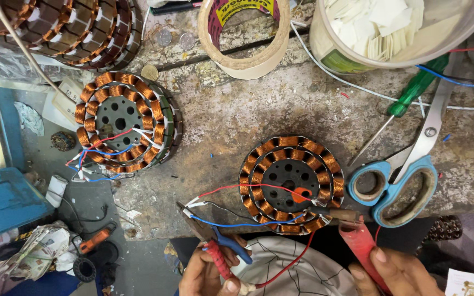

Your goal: The person prepares and solders electrical wires onto fan motor stators using a soldering iron and pliers.

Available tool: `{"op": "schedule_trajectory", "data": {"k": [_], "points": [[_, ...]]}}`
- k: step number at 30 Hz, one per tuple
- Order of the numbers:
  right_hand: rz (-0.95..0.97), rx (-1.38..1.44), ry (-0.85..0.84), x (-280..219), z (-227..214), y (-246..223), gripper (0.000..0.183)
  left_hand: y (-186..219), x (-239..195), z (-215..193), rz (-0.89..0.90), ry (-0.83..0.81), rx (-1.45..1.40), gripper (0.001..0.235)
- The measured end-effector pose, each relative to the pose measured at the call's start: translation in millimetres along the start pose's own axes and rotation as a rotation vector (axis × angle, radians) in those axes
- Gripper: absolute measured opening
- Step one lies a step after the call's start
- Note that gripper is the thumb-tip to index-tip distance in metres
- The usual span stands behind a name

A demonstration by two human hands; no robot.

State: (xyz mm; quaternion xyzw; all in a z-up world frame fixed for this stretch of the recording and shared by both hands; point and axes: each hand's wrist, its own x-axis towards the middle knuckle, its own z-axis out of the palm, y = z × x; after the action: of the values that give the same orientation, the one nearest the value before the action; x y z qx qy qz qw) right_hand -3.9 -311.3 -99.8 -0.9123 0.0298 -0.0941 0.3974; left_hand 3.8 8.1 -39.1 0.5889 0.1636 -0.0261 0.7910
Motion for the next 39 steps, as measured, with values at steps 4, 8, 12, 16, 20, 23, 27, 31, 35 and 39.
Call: {"op": "schedule_trajectory", "data": {"k": [4,8,12,16,20,23,27,31,35,39], "points": [[0.071,-0.052,-0.015,0.1,0.6,-6.3,0.060,1.6,-2.7,-0.9,-0.064,0.047,0.030,0.032],[0.043,-0.035,-0.009,3.8,2.1,-8.4,0.058,0.6,-1.3,-0.5,-0.058,0.037,0.016,0.031],[0.001,-0.026,-0.010,7.0,-0.1,-6.6,0.059,1.0,-2.8,1.0,-0.077,0.063,0.015,0.033],[-0.013,0.013,-0.012,10.1,0.3,-4.0,0.058,0.5,-5.4,1.4,-0.124,0.091,0.077,0.036],[-0.029,0.023,-0.016,10.0,1.4,-2.0,0.057,-7.7,-5.1,-1.3,-0.046,0.063,0.045,0.033],[-0.122,0.053,0.005,6.9,3.8,6.2,0.057,-14.7,-7.5,-8.2,-0.013,0.017,0.064,0.032],[0.003,0.206,-0.012,-2.9,4.6,22.7,0.049,-31.4,-10.7,-16.2,0.075,0.014,-0.056,0.036],[0.286,0.337,-0.100,-13.2,-4.9,29.1,0.042,-49.7,-3.9,-39.2,0.131,-0.194,-0.175,0.032],[0.358,0.350,-0.088,-10.7,-6.5,15.6,0.036,-66.2,7.0,-69.1,-0.263,-0.164,-0.445,0.044],[-0.166,-0.010,0.004,15.0,-3.9,0.0,0.045,-81.4,7.7,-86.6,-0.339,-0.160,-0.387,0.046]]}}
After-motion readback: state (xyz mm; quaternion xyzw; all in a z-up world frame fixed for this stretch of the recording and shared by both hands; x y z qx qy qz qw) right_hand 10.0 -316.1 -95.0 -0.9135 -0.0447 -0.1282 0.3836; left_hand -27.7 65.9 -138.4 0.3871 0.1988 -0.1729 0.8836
